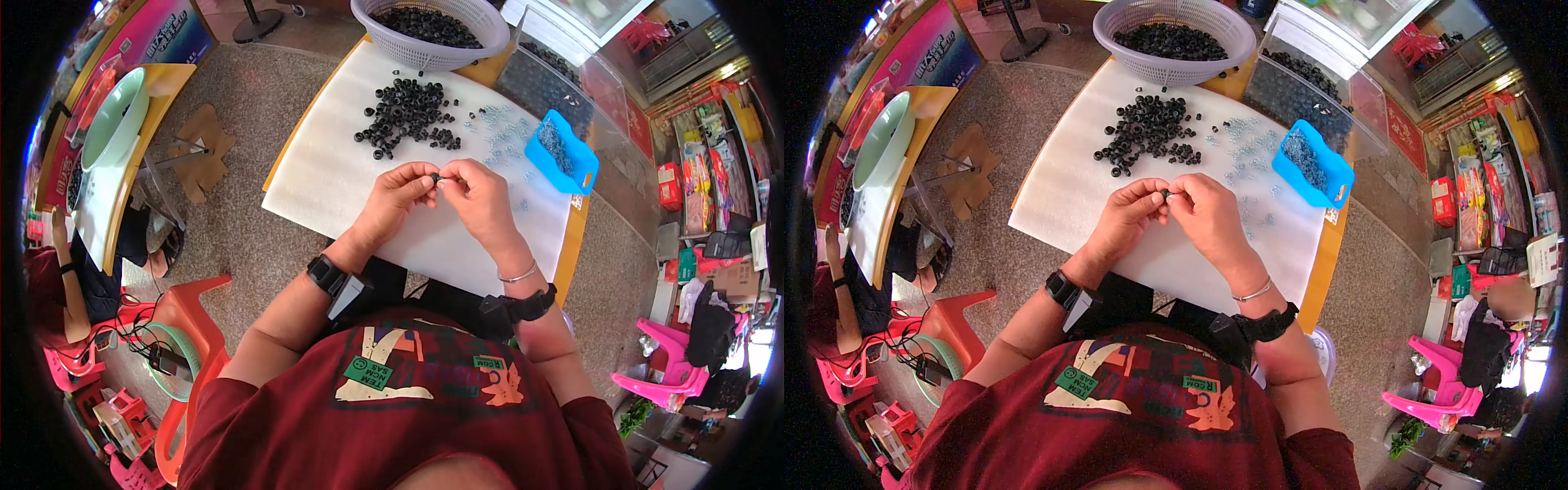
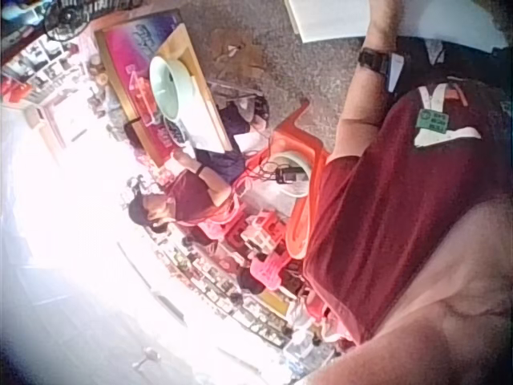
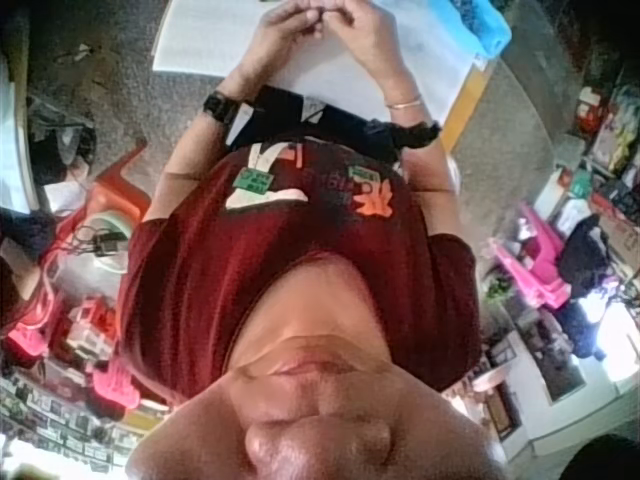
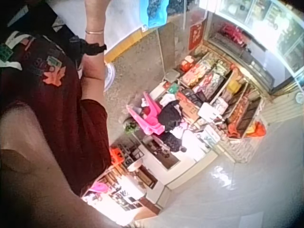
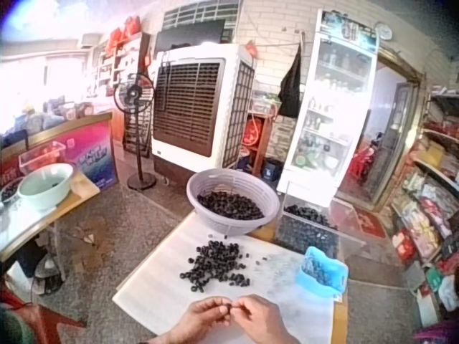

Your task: Assembling small black plastic circular components by manually inserting blue plastic pins.

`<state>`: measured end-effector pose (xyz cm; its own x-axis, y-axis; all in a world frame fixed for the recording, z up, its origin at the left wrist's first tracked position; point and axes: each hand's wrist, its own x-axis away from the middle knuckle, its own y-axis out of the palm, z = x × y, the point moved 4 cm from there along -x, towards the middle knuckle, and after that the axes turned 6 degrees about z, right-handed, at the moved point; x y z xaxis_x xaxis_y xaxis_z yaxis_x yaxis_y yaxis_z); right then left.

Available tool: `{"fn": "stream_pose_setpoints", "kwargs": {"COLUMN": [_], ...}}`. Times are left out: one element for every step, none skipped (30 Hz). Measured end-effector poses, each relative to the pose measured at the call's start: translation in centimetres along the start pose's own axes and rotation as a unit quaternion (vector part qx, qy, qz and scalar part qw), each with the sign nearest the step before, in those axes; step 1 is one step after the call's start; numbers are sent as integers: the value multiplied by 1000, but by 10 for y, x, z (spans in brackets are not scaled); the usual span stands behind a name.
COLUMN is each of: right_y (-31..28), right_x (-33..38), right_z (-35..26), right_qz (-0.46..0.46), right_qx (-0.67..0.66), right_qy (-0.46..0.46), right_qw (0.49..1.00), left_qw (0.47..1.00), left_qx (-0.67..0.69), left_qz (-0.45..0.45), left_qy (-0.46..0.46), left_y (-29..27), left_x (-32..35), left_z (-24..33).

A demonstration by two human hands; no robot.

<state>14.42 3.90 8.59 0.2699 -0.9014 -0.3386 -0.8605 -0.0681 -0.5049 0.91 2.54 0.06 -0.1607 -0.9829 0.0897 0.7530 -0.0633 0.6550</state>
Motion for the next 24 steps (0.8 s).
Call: {"fn": "stream_pose_setpoints", "kwargs": {"right_y": [-1,-2,-3,-5,-5,-5,-5,-4,-3,-2,-1,-1,-1,-1,0,1,2,3,4,5,5,5,5,5], "right_x": [0,-1,-1,-3,-4,-4,-3,-3,-1,0,2,3,4,5,7,8,8,8,8,7,7,5,4,4], "right_z": [-1,-3,-4,-6,-7,-6,-5,-3,-2,-1,0,3,6,7,7,5,4,3,1,0,1,4,6,6], "right_qz": [-5,-11,-23,-35,-48,-48,-48,-48,-41,-35,-28,-27,-26,-25,-20,-15,-10,-6,-2,2,-1,-4,-7,-7], "right_qx": [16,32,41,49,57,69,81,92,110,127,144,143,142,141,131,122,112,104,96,88,87,86,84,94], "right_qy": [-17,-33,-40,-48,-55,-68,-81,-94,-112,-130,-148,-143,-138,-132,-121,-109,-97,-109,-120,-131,-122,-113,-104,-117], "right_qw": [1000,999,998,997,996,994,992,990,987,983,978,979,980,981,984,986,989,989,988,987,989,990,991,989], "left_qw": [1000,1000,1000,999,999,998,998,998,997,997,996,995,993,993,993,993,994,995,995,996,997,998,998,998], "left_qx": [-10,-19,-28,-37,-45,-54,-62,-67,-72,-76,-88,-101,-114,-113,-112,-111,-104,-99,-93,-85,-77,-68,-65,-62], "left_qz": [-3,-6,-8,-10,-11,-13,-15,-15,-16,-16,-13,-9,-6,-5,-4,-3,-1,1,3,3,2,2,4,6], "left_qy": [4,5,5,5,4,3,3,2,1,0,-5,-9,-13,-18,-23,-28,-31,-33,-36,-27,-18,-10,-10,-10], "left_y": [0,1,2,2,2,3,3,3,4,5,6,9,10,10,9,9,8,6,4,3,3,3,2,1], "left_x": [0,0,1,2,2,2,2,1,1,1,2,3,4,4,3,3,3,2,1,0,0,-1,-1,-1], "left_z": [-1,-1,-1,-1,-1,0,0,-1,-1,-1,-2,0,0,1,1,1,1,1,1,2,1,0,-1,-2]}}
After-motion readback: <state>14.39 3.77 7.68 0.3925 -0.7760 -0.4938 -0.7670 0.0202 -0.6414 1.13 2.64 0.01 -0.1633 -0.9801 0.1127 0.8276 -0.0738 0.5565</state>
